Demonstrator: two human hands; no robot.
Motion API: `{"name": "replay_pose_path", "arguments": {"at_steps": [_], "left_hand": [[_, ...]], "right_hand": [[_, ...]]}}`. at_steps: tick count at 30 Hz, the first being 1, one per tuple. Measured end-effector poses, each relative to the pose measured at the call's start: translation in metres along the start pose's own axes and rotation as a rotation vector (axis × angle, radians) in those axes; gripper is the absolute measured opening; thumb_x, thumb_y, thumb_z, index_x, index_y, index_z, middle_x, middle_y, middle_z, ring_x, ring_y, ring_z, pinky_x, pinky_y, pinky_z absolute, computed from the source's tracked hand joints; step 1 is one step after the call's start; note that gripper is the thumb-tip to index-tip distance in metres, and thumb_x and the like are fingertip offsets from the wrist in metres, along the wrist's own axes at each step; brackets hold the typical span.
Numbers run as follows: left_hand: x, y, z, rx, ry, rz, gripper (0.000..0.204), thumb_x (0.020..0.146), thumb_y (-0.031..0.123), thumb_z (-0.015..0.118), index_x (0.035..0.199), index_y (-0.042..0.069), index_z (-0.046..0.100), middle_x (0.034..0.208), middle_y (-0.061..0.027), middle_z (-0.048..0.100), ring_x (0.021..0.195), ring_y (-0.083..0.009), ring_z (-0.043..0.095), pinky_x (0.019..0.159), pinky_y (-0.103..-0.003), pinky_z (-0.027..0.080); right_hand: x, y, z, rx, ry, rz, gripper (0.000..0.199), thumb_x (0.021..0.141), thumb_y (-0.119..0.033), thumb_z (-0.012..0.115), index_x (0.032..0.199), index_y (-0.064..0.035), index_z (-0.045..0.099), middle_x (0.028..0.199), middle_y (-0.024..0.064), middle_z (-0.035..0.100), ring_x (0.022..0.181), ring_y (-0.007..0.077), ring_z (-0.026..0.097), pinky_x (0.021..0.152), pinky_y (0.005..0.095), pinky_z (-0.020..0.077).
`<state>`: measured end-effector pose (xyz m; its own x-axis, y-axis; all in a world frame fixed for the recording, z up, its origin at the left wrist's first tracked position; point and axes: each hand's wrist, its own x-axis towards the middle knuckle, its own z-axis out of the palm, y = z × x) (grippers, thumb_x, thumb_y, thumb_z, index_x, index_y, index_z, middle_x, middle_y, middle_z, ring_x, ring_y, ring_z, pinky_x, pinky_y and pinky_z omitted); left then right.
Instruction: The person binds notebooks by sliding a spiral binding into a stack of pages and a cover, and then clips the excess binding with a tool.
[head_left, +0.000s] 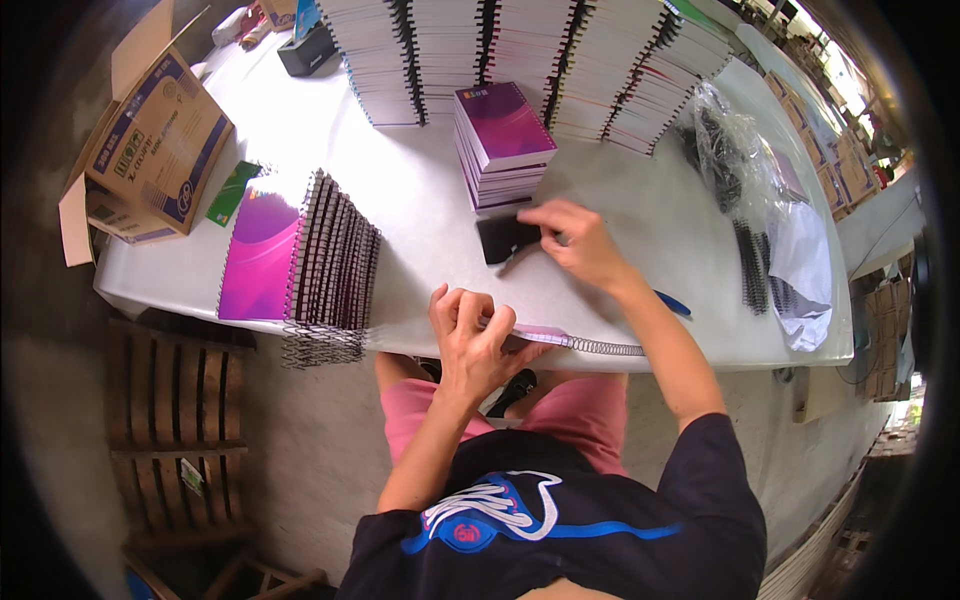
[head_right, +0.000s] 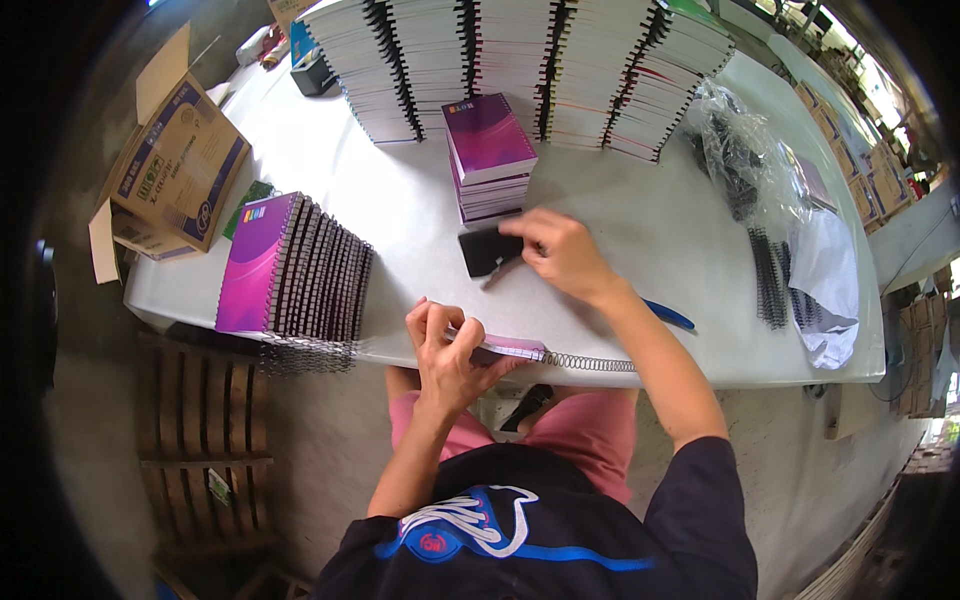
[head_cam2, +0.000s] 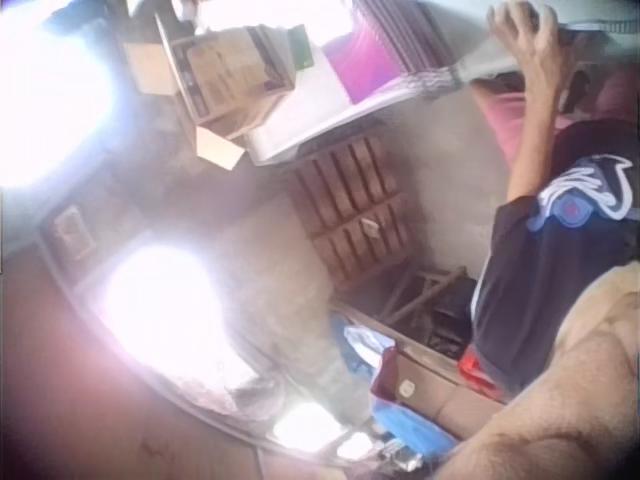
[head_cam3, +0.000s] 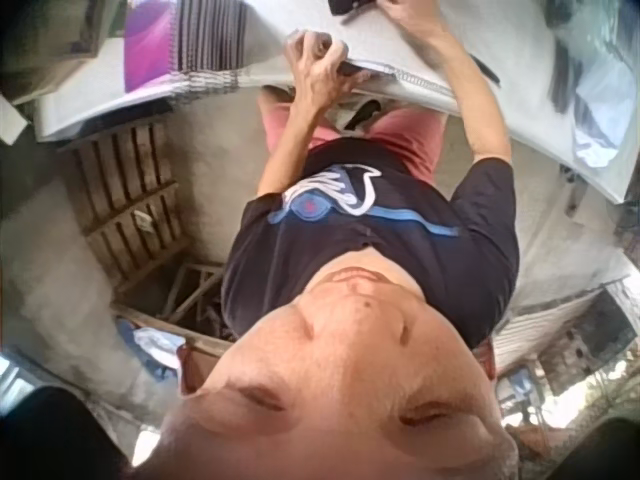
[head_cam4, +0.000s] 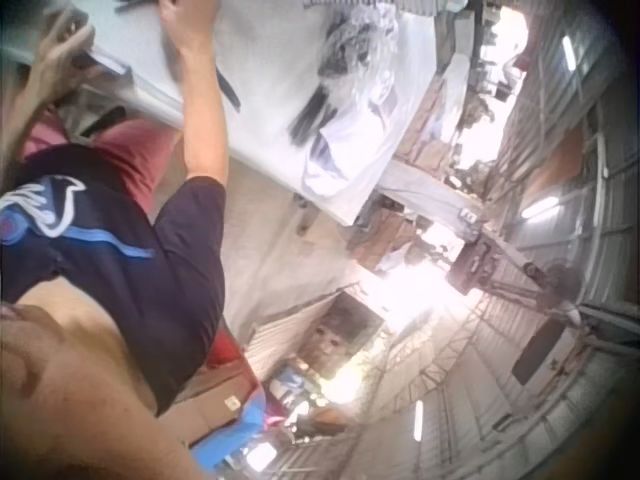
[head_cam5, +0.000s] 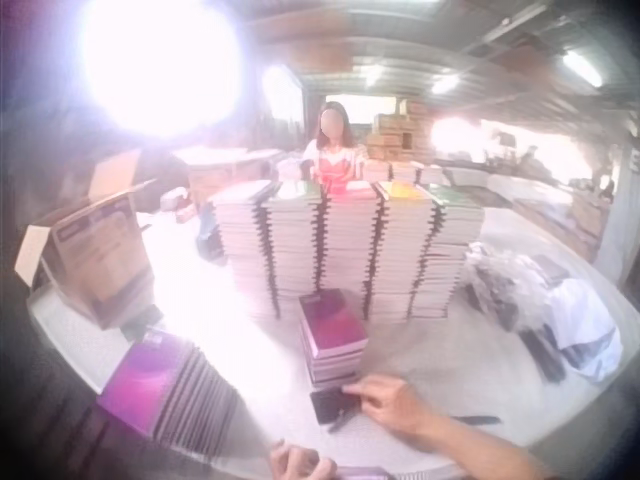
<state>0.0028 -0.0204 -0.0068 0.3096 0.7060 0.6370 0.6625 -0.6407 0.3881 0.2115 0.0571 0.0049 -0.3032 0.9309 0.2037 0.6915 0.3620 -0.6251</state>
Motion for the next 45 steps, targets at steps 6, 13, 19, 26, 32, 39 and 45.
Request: {"name": "replay_pose_path", "arguments": {"at_steps": [6,13,19,26,32,39,45], "left_hand": [[-0.001,0.001,0.011,-0.085,0.130,-0.017,0.064,0.047,0.054,0.085,0.081,0.007,0.056,0.121,-0.0206,0.035,0.116,-0.0395,0.031,0.095,-0.053,0.034],[0.004,0.003,0.014,-0.272,0.127,-0.163,0.064,0.045,0.046,0.089,0.075,0.005,0.051,0.120,-0.0205,0.033,0.115,-0.0426,0.033,0.097,-0.053,0.033],[0.001,-0.005,0.019,-0.260,0.121,-0.106,0.060,0.041,0.038,0.090,0.068,0.004,0.049,0.108,-0.0168,0.039,0.107,-0.0361,0.037,0.078,-0.045,0.040],[0.010,0.000,0.016,-0.321,0.112,-0.144,0.060,0.037,0.038,0.090,0.068,0.006,0.050,0.109,-0.0170,0.039,0.105,-0.0343,0.037,0.070,-0.040,0.040],[0.010,-0.001,0.015,-0.352,0.096,-0.145,0.064,0.035,0.041,0.090,0.070,0.005,0.050,0.110,-0.0179,0.039,0.105,-0.0345,0.037,0.074,-0.042,0.041],[0.005,-0.004,0.016,-0.378,0.092,-0.125,0.064,0.036,0.046,0.088,0.069,0.006,0.051,0.111,-0.0161,0.040,0.104,-0.0342,0.037,0.079,-0.042,0.040],[0.010,-0.009,0.015,-0.457,0.073,-0.124,0.059,0.040,0.043,0.088,0.072,0.008,0.054,0.111,-0.0143,0.041,0.092,-0.0290,0.037,0.075,-0.039,0.040]], "right_hand": [[-0.012,-0.002,0.007,-0.268,-0.058,0.007,0.055,0.071,-0.018,0.071,0.122,-0.0085,0.052,0.117,0.0110,0.054,0.120,0.0288,0.045,0.099,0.0457,0.0329],[-0.033,-0.029,-0.020,0.572,0.215,0.193,0.032,0.083,-0.021,0.068,0.104,-0.0034,0.050,0.104,0.0122,0.062,0.101,0.0231,0.059,0.092,0.0388,0.0416],[-0.096,-0.038,-0.006,1.094,-0.034,-0.111,0.009,0.088,-0.006,0.057,0.096,-0.0035,0.055,0.110,0.0239,0.062,0.104,0.0308,0.060,0.096,0.0424,0.0430],[-0.089,-0.031,-0.002,1.450,0.098,-0.273,0.022,0.071,0.011,0.061,0.090,0.0006,0.068,0.094,0.0168,0.069,0.096,0.0279,0.065,0.101,0.0417,0.0397],[-0.091,-0.024,-0.006,1.342,0.154,-0.225,0.020,0.068,0.005,0.069,0.088,-0.0004,0.072,0.092,0.0189,0.069,0.093,0.0307,0.067,0.091,0.0412,0.0490],[-0.077,-0.040,-0.014,0.851,0.042,-0.138,0.040,0.060,0.016,0.052,0.091,-0.0001,0.072,0.093,0.0168,0.070,0.093,0.0273,0.067,0.087,0.0319,0.0505],[-0.072,-0.032,-0.015,0.808,0.019,-0.041,0.030,0.063,0.012,0.064,0.089,-0.0018,0.073,0.091,0.0169,0.070,0.091,0.0272,0.068,0.085,0.0341,0.0521]]}}
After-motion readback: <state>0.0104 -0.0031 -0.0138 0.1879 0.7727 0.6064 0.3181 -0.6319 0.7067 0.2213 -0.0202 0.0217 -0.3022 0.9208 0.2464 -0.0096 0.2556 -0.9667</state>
